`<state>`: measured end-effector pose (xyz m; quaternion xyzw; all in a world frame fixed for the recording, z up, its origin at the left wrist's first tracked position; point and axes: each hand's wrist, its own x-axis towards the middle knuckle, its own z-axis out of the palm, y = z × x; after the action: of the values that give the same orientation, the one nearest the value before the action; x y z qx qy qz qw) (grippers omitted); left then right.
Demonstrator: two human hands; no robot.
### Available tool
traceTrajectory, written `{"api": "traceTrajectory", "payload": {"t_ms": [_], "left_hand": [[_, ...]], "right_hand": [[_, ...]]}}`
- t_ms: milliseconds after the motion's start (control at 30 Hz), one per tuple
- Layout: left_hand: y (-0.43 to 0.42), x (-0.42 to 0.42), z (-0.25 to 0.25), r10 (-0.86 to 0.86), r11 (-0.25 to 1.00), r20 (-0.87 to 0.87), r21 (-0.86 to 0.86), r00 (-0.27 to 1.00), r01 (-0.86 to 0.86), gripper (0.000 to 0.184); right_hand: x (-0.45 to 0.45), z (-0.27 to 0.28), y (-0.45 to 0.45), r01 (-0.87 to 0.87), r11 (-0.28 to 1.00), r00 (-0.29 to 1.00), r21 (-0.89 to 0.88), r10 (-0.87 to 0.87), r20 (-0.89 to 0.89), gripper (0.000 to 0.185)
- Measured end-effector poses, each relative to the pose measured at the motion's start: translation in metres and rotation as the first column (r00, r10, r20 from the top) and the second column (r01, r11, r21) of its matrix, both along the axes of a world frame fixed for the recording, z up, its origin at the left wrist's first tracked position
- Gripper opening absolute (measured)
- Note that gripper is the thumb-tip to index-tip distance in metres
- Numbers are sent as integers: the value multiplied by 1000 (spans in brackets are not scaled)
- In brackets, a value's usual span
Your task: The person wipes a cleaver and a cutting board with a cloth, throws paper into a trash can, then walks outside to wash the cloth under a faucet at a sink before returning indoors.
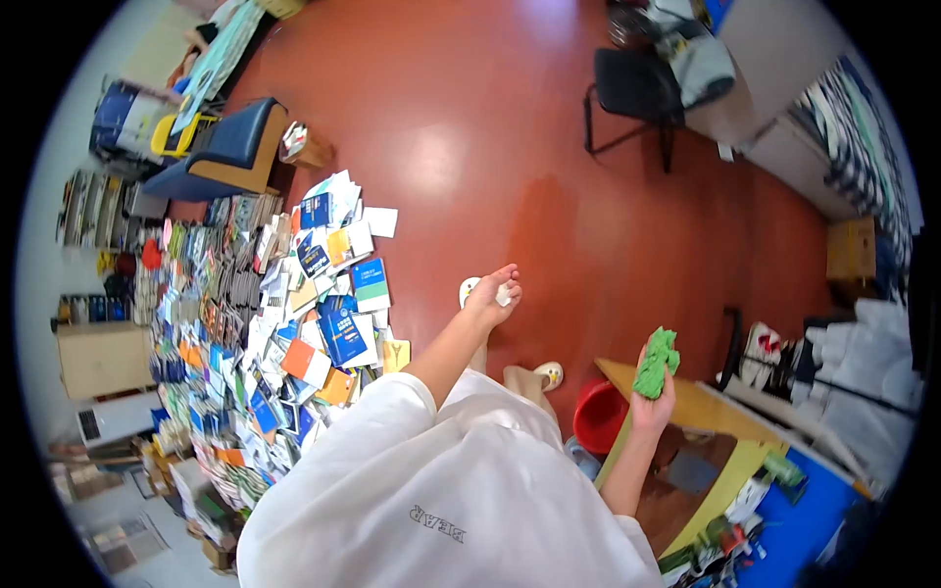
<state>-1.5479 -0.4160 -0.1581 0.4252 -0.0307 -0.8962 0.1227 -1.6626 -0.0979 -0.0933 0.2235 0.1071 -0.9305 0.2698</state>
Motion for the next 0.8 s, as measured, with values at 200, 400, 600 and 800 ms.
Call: {"api": "traceTrajectory", "payload": {"t_ms": [200,400,600,800], "left_hand": [[-179,68,-26,327,936,-97,168,940,-308,14],[-355,142,-15,513,857,-115,129,850,-499,7],[-476,194,-13,681,732,-130,104,720,-673,10],[-572,194,-15,814,581,-22,34,580,-813,12]], "right_hand": [[7,9,-164,-187,981,982,53,187,2,44],[6,20,-353,-377,923,924,76,370,96,43],[-4,31,-529,-553,821,833,140,547,81,41],[-50,6,-685,-655,742,756,146,639,143,34]]}}
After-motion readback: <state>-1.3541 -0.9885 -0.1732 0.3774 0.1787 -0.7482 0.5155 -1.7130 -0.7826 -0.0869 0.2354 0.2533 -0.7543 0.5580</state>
